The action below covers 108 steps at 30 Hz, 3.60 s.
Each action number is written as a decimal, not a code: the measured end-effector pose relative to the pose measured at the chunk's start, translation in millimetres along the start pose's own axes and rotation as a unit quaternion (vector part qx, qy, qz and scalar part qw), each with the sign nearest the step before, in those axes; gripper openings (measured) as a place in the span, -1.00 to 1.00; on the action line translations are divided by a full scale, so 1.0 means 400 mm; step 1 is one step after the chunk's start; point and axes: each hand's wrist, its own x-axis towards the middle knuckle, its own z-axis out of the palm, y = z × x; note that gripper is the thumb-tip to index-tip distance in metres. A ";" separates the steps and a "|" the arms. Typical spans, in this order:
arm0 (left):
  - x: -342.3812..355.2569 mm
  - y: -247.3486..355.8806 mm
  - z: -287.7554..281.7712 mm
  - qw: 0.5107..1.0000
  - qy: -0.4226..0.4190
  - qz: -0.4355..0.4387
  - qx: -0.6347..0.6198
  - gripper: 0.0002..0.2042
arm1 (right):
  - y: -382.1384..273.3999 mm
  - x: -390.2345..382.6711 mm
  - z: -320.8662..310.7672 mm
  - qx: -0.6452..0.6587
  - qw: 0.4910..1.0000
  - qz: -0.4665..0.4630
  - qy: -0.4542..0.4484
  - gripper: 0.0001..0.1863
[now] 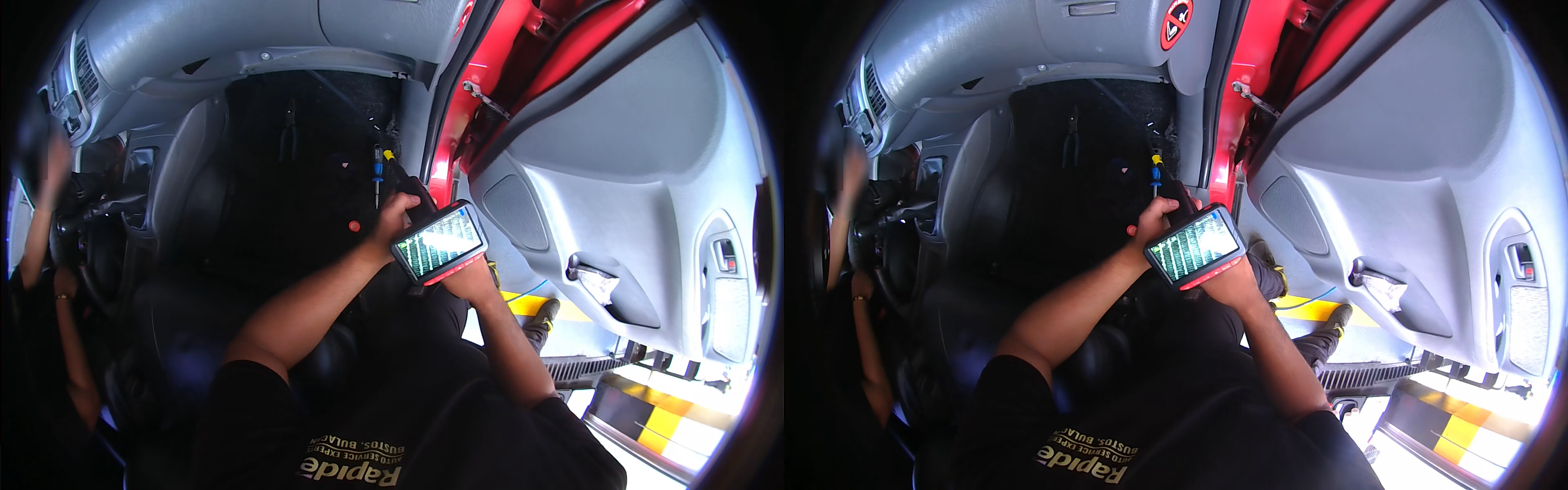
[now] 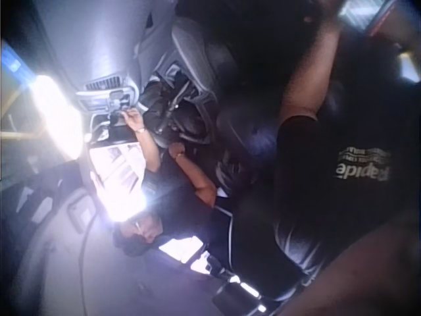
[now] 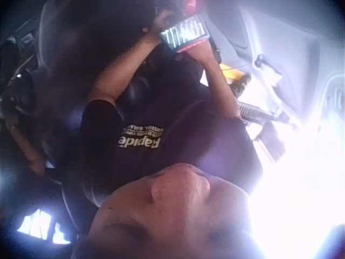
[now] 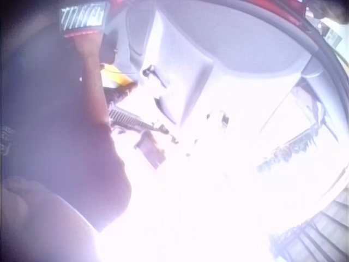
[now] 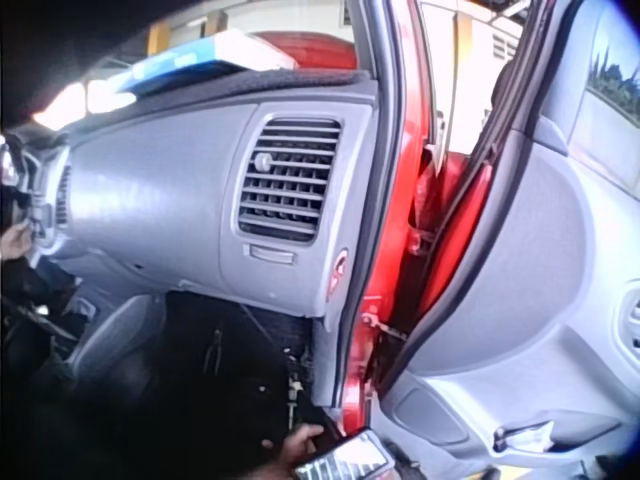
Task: The person applies refrigerant to the passenger-side dashboard area using a spray can, then uses a digital diagnostic tool to monitor readings while a second person operates the vehicle's climate controls. The person moves the diagnostic probe along the dashboard and floor area, checking for changes in the displayed data.
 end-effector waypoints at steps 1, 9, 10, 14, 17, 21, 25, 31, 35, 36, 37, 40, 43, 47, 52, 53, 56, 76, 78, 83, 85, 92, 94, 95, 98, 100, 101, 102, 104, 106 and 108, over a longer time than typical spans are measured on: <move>0.002 0.000 -0.002 1.000 -0.002 -0.001 0.001 -0.71 | -0.007 0.003 -0.006 0.000 1.000 0.000 -0.002 -0.63; 0.005 0.004 -0.002 1.000 0.001 -0.005 0.013 -0.71 | 0.003 0.001 -0.010 0.058 0.998 -0.001 0.001 -0.60; 0.006 0.004 -0.006 1.000 -0.005 -0.006 0.013 -0.71 | 0.003 0.001 -0.013 0.076 0.997 0.001 -0.003 -0.60; 0.007 0.006 -0.009 1.000 -0.017 -0.004 0.018 -0.71 | -0.020 -0.002 -0.052 0.187 0.979 0.064 -0.053 -0.57; 0.007 0.006 -0.008 0.999 -0.025 -0.008 0.022 -0.72 | -0.030 -0.001 -0.070 0.228 0.968 0.084 -0.068 -0.53; 0.016 0.005 -0.023 0.999 -0.029 -0.021 0.017 -0.73 | -0.015 -0.017 -0.071 0.306 0.947 0.080 -0.054 -0.46; 0.015 0.004 -0.020 0.999 -0.026 -0.017 0.017 -0.74 | 0.018 -0.039 -0.054 0.350 0.927 0.115 -0.065 -0.35; 0.013 0.004 -0.017 0.999 -0.032 -0.008 0.008 -0.74 | 0.023 -0.045 -0.061 0.365 0.921 0.112 -0.079 -0.32; 0.006 0.005 0.000 1.000 -0.018 -0.016 -0.004 -0.74 | 0.061 -0.067 -0.097 0.453 0.877 0.146 -0.070 -0.10; 0.002 0.008 0.009 1.000 -0.014 -0.022 -0.001 -0.74 | 0.067 -0.070 -0.102 0.491 0.855 0.157 -0.052 -0.04; -0.001 0.010 0.013 1.000 -0.012 -0.021 0.010 -0.74 | 0.060 -0.064 -0.108 0.553 0.822 0.129 -0.037 0.01; -0.004 0.010 0.017 0.999 -0.010 -0.019 0.026 -0.74 | 0.036 -0.040 -0.126 0.668 0.741 0.067 -0.004 0.11; 0.001 0.004 0.011 1.000 -0.009 -0.015 0.016 -0.74 | 0.028 -0.036 -0.127 0.660 0.749 0.061 0.008 0.11; 0.004 0.003 0.003 1.000 -0.018 -0.009 0.019 -0.75 | 0.025 -0.048 -0.123 0.618 0.780 0.095 -0.014 0.09; 0.009 0.001 -0.003 0.999 -0.030 0.001 0.028 -0.75 | 0.086 -0.075 -0.072 0.379 0.910 0.123 -0.112 -0.08; 0.009 0.002 -0.003 0.999 -0.031 -0.002 0.031 -0.75 | 0.079 -0.068 -0.048 0.377 0.915 0.110 -0.091 -0.14; 0.007 0.003 -0.001 0.999 -0.022 -0.003 0.030 -0.74 | 0.055 -0.046 -0.009 0.261 0.964 0.039 -0.039 -0.32; 0.096 0.114 0.017 0.940 0.292 0.044 0.171 -0.35 | 0.040 -0.109 -0.006 0.172 0.982 0.038 0.068 -0.57; 0.196 0.178 -0.027 0.924 0.323 0.070 0.192 -0.38 | 0.051 -0.109 -0.011 0.157 0.985 0.020 0.062 -0.59; 0.407 0.375 -0.251 0.938 0.301 0.144 0.094 -0.70 | 0.082 -0.093 0.015 0.232 0.972 0.027 0.023 -0.54; 0.465 0.423 -0.298 0.945 0.262 0.186 0.056 -0.77 | 0.058 -0.084 -0.006 0.221 0.975 0.021 0.021 -0.55; 0.539 0.549 -0.276 0.939 0.260 0.226 0.018 -0.88 | 0.075 -0.091 0.000 0.179 0.980 -0.028 0.084 -0.67; 0.546 0.568 -0.268 0.936 0.245 0.252 0.026 -0.91 | 0.084 -0.077 -0.011 0.166 0.982 -0.057 0.063 -0.67; 0.546 0.585 -0.271 0.933 0.239 0.267 0.032 -0.92 | 0.090 -0.070 -0.012 0.156 0.986 -0.047 0.047 -0.67; 0.542 0.582 -0.251 0.946 0.215 0.241 0.033 -0.89 | 0.096 -0.052 -0.020 0.118 0.992 -0.051 0.006 -0.61; 0.553 0.590 -0.255 0.934 0.255 0.231 0.098 -0.80 | 0.100 -0.064 -0.014 0.058 0.997 -0.046 0.001 -0.59; 0.558 0.615 -0.262 0.931 0.256 0.230 0.125 -0.79 | 0.102 -0.052 -0.015 0.078 0.996 -0.044 -0.007 -0.57; 0.564 0.610 -0.272 0.930 0.264 0.238 0.091 -0.80 | 0.094 -0.050 -0.016 0.069 0.996 -0.047 0.005 -0.62; 0.564 0.596 -0.258 0.928 0.286 0.231 0.066 -0.82 | 0.069 -0.037 -0.035 0.041 0.998 -0.041 -0.006 -0.57; 0.547 0.610 -0.269 0.929 0.280 0.228 0.082 -0.83 | 0.068 -0.037 -0.032 0.065 0.997 -0.046 0.015 -0.57; 0.530 0.613 -0.277 0.928 0.273 0.223 0.121 -0.80 | 0.066 -0.036 -0.028 0.093 0.994 -0.055 0.030 -0.57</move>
